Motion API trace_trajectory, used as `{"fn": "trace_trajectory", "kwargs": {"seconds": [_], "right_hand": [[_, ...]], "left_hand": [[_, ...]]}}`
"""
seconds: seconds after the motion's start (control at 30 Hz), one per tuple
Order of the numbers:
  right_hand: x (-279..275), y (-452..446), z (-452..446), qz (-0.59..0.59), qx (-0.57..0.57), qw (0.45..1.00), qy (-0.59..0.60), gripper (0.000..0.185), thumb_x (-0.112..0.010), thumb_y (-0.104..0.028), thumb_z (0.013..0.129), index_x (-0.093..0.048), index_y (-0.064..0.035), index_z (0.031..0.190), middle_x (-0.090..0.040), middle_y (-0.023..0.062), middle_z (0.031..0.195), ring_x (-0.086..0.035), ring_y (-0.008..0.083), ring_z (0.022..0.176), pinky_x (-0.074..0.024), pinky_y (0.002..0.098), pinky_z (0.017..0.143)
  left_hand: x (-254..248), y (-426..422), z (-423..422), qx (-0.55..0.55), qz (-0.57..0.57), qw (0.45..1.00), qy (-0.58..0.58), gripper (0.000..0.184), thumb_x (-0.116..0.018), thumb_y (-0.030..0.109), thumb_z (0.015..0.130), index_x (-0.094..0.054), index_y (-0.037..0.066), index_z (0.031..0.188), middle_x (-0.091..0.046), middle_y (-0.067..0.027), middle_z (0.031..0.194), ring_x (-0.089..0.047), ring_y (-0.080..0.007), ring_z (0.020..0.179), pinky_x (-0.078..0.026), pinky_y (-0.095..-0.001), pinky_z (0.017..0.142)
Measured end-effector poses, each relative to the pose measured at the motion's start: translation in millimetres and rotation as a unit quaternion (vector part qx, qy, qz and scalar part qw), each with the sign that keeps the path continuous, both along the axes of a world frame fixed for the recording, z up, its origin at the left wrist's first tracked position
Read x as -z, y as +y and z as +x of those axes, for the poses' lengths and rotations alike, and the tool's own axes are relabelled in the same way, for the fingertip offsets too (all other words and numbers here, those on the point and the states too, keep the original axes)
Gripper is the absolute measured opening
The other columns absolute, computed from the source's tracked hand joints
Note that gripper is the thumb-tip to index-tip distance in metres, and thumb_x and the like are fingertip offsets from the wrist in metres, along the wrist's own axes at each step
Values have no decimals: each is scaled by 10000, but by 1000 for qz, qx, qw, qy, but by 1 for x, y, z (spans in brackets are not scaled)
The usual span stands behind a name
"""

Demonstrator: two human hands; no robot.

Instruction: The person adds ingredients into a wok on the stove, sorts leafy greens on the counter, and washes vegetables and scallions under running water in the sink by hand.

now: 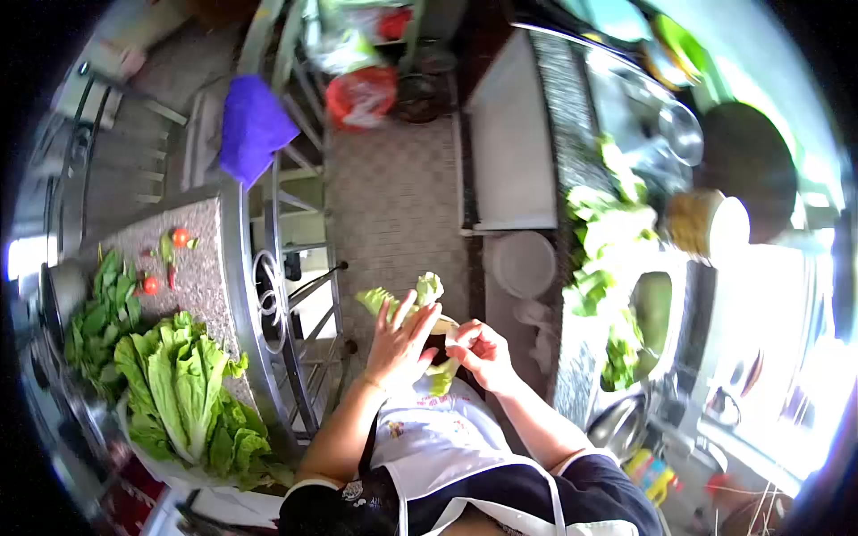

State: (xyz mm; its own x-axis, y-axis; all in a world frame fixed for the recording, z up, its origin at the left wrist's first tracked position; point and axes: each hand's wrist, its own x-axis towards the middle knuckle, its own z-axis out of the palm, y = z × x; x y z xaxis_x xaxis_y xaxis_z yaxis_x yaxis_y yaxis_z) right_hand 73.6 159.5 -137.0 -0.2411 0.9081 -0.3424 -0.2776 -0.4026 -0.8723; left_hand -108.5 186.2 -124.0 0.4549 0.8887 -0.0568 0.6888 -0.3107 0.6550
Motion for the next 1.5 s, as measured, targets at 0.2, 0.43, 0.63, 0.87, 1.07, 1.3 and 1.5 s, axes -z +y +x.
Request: {"fn": "trace_trajectory", "kwargs": {"seconds": [0.2, 0.43, 0.63, 0.87, 1.07, 1.3, 1.5], "right_hand": [[-85, -38, 55, 38, 80, 984, -155, 366, -682, -110, 730, -392, -65, 949, -464, 25, 819, -471, 93, 705, -420, 241, 616], [-132, -81, 124, -105, 265, 927, -243, 240, -566, -123, 815, -516, 11, 1007, -593, 57, 773, -551, 96, 692, -436, 215, 616], [-129, -112, 215, -35, 394, 911, -116, 134, -518, -78, 813, -578, -12, 913, -601, 38, 747, -545, 87, 636, -427, 215, 570], [-114, -98, 277, 72, 497, 864, 39, 387, -610, -134, 818, -473, -14, 1159, -604, 30, 882, -560, 82, 772, -433, 200, 680], [-62, -106, 351, 56, 472, 862, -176, 153, -554, -46, 794, -611, -7, 931, -574, -24, 769, -481, 32, 662, -387, 171, 586], [-41, -120, 403, -65, 573, 812, 89, 110, -505, -172, 826, -549, -98, 894, -538, -23, 732, -521, 69, 635, -366, 203, 493], [-35, -101, 413, 42, 555, 829, 48, 201, -642, -201, 796, -602, -27, 889, -574, -2, 713, -492, 65, 567, -361, 195, 486]], "left_hand": [[-53, -6, 75, 136, 149, 978, -50, 230, -579, 86, 714, -595, 86, 943, -582, -44, 798, -575, -210, 757, -440, -367, 767], [-111, -16, 181, 209, 282, 933, -77, 137, -529, 136, 744, -564, 137, 876, -550, 9, 818, -536, -155, 747, -421, -308, 658], [-130, -9, 277, 251, 145, 948, -132, 145, -638, 107, 732, -608, 69, 868, -552, -60, 807, -545, -222, 753, -454, -331, 662], [-98, 7, 378, 256, -318, 873, -267, 197, -597, 104, 782, -551, 13, 950, -619, -100, 803, -597, -183, 708, -463, -300, 659], [-91, 15, 443, 367, -218, 900, -90, 315, -539, 273, 855, -538, 11, 1030, -581, -36, 865, -536, -118, 782, -445, -275, 716], [-57, 8, 507, 292, -462, 835, -63, 278, -527, 221, 867, -488, 24, 1060, -538, -17, 732, -495, -82, 673, -416, -229, 604], [-42, -1, 533, 291, -314, 900, -78, 218, -533, 224, 851, -543, 12, 901, -567, -65, 835, -526, -125, 775, -432, -275, 704]]}}
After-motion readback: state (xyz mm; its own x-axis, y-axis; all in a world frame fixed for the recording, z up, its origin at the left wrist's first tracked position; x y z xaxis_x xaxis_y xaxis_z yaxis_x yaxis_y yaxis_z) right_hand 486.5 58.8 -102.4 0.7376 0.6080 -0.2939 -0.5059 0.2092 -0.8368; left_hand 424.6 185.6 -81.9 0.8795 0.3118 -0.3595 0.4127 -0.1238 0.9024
